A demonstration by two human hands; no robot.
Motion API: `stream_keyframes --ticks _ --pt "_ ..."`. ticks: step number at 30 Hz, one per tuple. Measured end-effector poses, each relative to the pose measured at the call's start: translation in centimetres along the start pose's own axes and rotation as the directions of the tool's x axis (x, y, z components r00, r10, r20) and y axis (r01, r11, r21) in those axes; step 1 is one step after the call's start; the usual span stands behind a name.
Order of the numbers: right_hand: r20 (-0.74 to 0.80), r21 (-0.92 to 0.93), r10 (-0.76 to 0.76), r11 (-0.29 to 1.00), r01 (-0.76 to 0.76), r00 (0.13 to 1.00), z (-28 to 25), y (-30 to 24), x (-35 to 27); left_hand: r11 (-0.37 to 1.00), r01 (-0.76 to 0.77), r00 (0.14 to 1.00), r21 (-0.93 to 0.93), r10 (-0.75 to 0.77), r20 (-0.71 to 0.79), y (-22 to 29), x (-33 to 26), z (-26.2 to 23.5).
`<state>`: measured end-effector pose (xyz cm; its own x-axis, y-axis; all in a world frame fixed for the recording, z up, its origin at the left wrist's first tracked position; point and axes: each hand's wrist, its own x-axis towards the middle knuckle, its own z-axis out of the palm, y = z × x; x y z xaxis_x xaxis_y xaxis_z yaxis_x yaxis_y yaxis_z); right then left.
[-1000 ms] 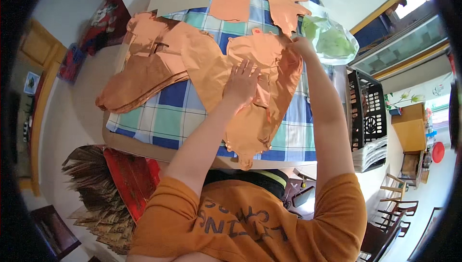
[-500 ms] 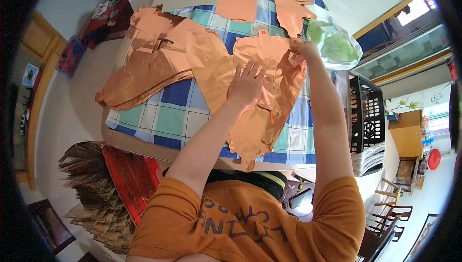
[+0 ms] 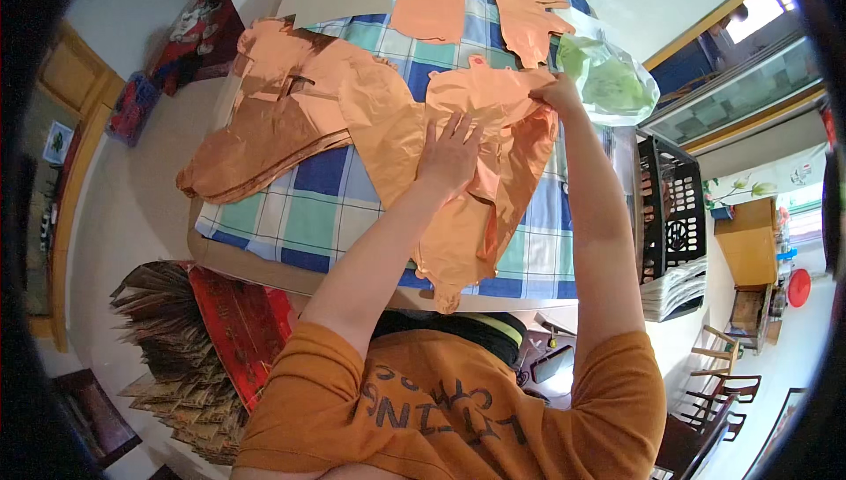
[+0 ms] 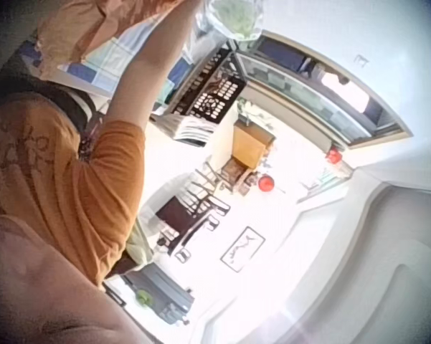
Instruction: Folding orange paper components and placing them into a small plastic bag.
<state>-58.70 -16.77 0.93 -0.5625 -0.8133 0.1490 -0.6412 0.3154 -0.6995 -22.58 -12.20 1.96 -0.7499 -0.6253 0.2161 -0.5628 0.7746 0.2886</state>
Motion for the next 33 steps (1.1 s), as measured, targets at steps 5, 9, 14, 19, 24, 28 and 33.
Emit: stream_keyframes --ticks 5,9,14,19,24,28,33 --pt "0.194 -0.048 0.16 0.987 -0.154 0.968 2.8 -7.4 -4.0 0.977 0.071 0.997 0.202 -0.073 0.004 -1.9 -1.4 0.0" --pt "0.136 0.081 0.178 0.978 -0.19 0.974 1.8 -5.1 -3.4 0.97 0.057 0.993 0.237 -0.078 0.084 -0.2 -0.5 -1.0" --pt "0.192 0.254 0.138 0.949 -0.185 0.972 1.6 -6.2 -2.6 0.986 0.101 0.992 0.131 -0.11 0.063 -0.8 -0.7 0.4" --pt "0.311 0.935 0.071 0.155 -0.319 0.948 1.8 -11.7 -7.0 0.995 0.072 0.996 0.062 -0.069 -0.054 -1.8 -1.8 0.6" --pt "-0.048 -0.276 -0.581 0.789 0.548 0.812 5.6 -9.4 -14.4 0.998 0.067 0.992 -0.023 -0.069 -0.104 -1.9 -1.4 1.3" --pt "-0.089 -0.021 -0.335 0.942 0.334 0.938 6.4 -11.1 -18.0 0.998 0.059 0.989 -0.031 -0.063 -0.133 -1.8 -1.5 1.1" --pt "-0.02 0.402 -0.134 0.906 0.131 0.991 6.0 -12.4 -19.3 0.997 0.071 0.989 -0.025 -0.074 -0.129 -1.8 -1.7 0.9"
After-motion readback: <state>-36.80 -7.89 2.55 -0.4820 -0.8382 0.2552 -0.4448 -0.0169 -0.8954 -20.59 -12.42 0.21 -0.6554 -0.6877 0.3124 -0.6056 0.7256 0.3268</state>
